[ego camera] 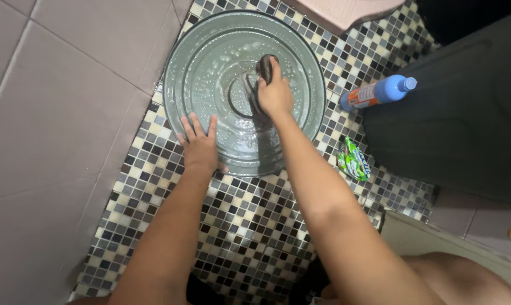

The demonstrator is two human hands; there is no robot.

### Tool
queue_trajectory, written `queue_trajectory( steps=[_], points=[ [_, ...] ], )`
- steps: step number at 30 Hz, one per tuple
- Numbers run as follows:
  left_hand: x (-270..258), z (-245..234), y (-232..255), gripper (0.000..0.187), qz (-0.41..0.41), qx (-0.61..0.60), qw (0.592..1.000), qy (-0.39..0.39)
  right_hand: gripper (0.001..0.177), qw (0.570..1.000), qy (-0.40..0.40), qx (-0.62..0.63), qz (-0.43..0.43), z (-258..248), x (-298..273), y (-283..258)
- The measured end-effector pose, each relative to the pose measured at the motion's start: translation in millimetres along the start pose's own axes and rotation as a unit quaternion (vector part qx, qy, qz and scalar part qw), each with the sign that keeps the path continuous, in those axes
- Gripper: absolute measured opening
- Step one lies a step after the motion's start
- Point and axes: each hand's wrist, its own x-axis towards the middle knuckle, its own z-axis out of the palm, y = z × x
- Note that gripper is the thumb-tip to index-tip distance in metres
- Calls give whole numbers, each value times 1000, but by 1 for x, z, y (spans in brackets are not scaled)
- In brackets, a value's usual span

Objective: The person scrubs a large, round, translucent plastic lid with a dark sponge while sitting on the floor. After scrubbing, the person uses a light green plastic scoop to pour water from a bucket onto the lid to rinse it.

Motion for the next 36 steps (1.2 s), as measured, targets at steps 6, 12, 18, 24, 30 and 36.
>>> queue_trajectory(
  steps=[6,12,18,24,30,36],
  points=[
    [0,-5,3,154,-2,-7,1000,-7,69,994,74,48,-61,1,-70,41],
    [0,-5,2,155,-7,-3,1000,-13,66,999,-7,-20,-31,-10,-13,13],
    [4,-7,4,155,-10,-6,1000,-21,65,990,32,107,-92,7,-33,76],
    [3,-7,3,156,-8,0,1000,-11,63,984,-60,-27,-167,10,37,-22],
    [1,-6,4,158,1,4,1000,-5,70,992,-36,-77,-92,3,-69,-23],
    [-2,-5,1,156,2,7,1000,-8,70,985,-40,-98,-136,-3,-65,-9]
  ],
)
